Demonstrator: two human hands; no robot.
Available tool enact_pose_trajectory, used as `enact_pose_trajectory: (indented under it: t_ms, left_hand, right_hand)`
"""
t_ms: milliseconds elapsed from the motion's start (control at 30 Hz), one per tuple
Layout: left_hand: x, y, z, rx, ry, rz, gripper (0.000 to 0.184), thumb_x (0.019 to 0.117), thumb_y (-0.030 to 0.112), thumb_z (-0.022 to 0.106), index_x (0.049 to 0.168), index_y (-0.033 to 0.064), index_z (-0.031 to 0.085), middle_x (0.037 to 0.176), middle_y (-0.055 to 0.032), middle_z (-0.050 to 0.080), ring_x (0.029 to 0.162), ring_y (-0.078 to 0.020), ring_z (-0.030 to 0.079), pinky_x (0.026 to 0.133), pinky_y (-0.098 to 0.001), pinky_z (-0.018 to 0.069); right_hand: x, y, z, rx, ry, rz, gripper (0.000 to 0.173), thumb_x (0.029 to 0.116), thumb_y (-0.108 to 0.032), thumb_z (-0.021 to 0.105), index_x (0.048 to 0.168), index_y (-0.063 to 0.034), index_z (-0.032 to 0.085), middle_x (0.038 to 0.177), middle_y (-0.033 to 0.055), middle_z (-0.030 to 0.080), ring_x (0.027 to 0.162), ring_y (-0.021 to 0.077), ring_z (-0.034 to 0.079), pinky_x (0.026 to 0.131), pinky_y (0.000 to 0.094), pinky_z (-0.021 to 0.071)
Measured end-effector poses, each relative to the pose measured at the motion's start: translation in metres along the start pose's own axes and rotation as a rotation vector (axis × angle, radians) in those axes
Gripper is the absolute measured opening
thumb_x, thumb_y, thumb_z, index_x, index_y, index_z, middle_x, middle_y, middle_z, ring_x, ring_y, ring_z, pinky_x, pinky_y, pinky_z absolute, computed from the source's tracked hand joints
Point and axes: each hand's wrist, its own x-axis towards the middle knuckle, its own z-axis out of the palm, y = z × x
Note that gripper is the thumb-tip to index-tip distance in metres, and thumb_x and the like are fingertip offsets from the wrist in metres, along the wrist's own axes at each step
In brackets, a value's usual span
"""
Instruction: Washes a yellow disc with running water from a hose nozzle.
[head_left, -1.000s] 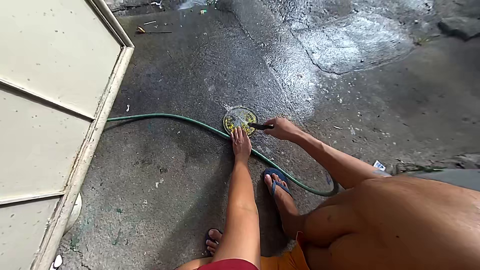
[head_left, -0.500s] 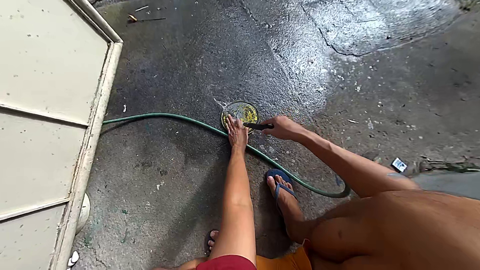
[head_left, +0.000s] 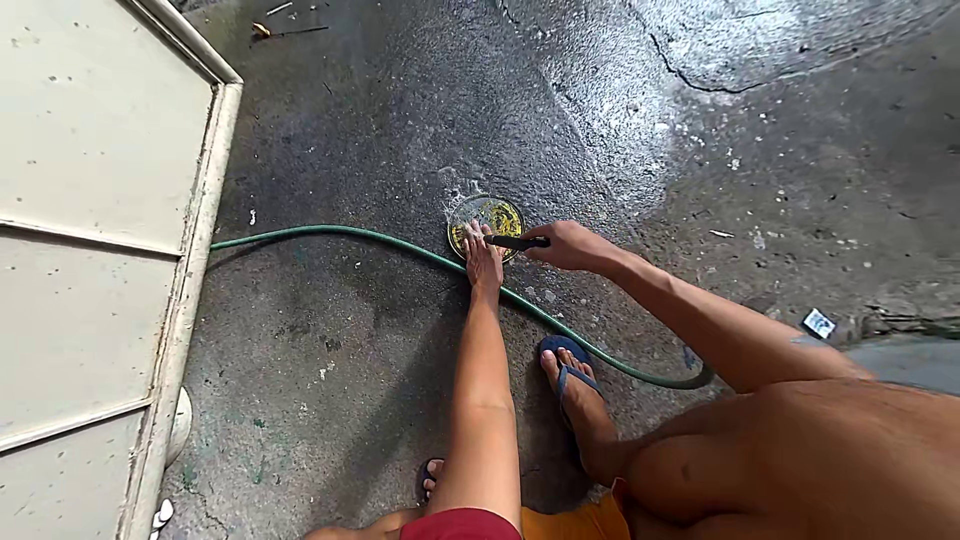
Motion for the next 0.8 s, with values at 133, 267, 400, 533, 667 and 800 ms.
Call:
enact_pose_trajectory:
  t_ms: [133,267,400,533,667,800]
  left_hand:
    - [-0.001,0.002,-0.005,0.066,0.003,-0.070,0.078,0.1053,0.040,0.049,0.160,-0.0074,0.020,0.169,-0.0278,0.006,0.159,-0.0369,0.004,0.129,-0.0479,0.0079]
    - [0.002,0.000,-0.002,0.113,-0.077,0.083,0.064,0.1055,0.012,0.045,0.163,0.0044,0.020,0.172,-0.0148,0.008,0.160,-0.0304,0.005,0.128,-0.0497,0.0116]
    - [0.003,-0.007,-0.005,0.051,-0.018,-0.068,0.095,0.0987,0.048,0.060,0.162,-0.0036,0.012,0.170,-0.0258,-0.003,0.159,-0.0340,-0.003,0.129,-0.0471,0.0029]
    - [-0.001,0.000,-0.009,0.030,0.020,-0.168,0.085,0.1000,0.040,0.060,0.159,-0.0066,0.021,0.169,-0.0298,0.001,0.159,-0.0375,0.001,0.129,-0.0450,0.0061]
    - [-0.017,0.020,-0.002,0.021,0.020,-0.164,0.055,0.1073,0.016,0.043,0.156,-0.0064,0.031,0.169,-0.0283,0.007,0.158,-0.0394,0.006,0.129,-0.0466,0.0116]
    - [-0.034,0.021,0.016,0.077,0.127,-0.126,0.060,0.1077,0.019,0.040,0.160,-0.0049,0.022,0.170,-0.0249,0.008,0.159,-0.0360,0.005,0.129,-0.0532,0.0076]
  right_hand:
    - [-0.001,-0.009,0.005,-0.005,-0.005,-0.017,0.032,0.0997,-0.032,0.067,0.129,-0.0202,0.072,0.104,0.0128,0.074,0.094,0.0313,0.071,0.083,0.0595,0.0551]
    - [0.000,-0.013,0.007,-0.014,-0.033,-0.041,0.031,0.0997,-0.033,0.067,0.128,-0.0218,0.073,0.103,0.0107,0.075,0.093,0.0287,0.071,0.083,0.0575,0.0553]
    - [-0.002,-0.016,0.003,-0.033,-0.039,-0.029,0.031,0.1007,-0.034,0.065,0.129,-0.0211,0.072,0.101,0.0111,0.075,0.091,0.0292,0.071,0.082,0.0575,0.0552]
    - [-0.001,-0.012,0.003,-0.031,-0.013,-0.030,0.031,0.1001,-0.033,0.066,0.127,-0.0207,0.073,0.100,0.0116,0.074,0.090,0.0297,0.071,0.080,0.0584,0.0555]
    - [-0.006,-0.009,0.005,-0.047,0.031,-0.007,0.028,0.1004,-0.032,0.064,0.124,-0.0197,0.073,0.100,0.0114,0.074,0.089,0.0304,0.071,0.079,0.0586,0.0558]
    - [-0.007,-0.005,0.007,-0.037,-0.008,-0.005,0.030,0.0999,-0.034,0.066,0.126,-0.0229,0.073,0.101,0.0108,0.075,0.090,0.0295,0.071,0.080,0.0591,0.0561]
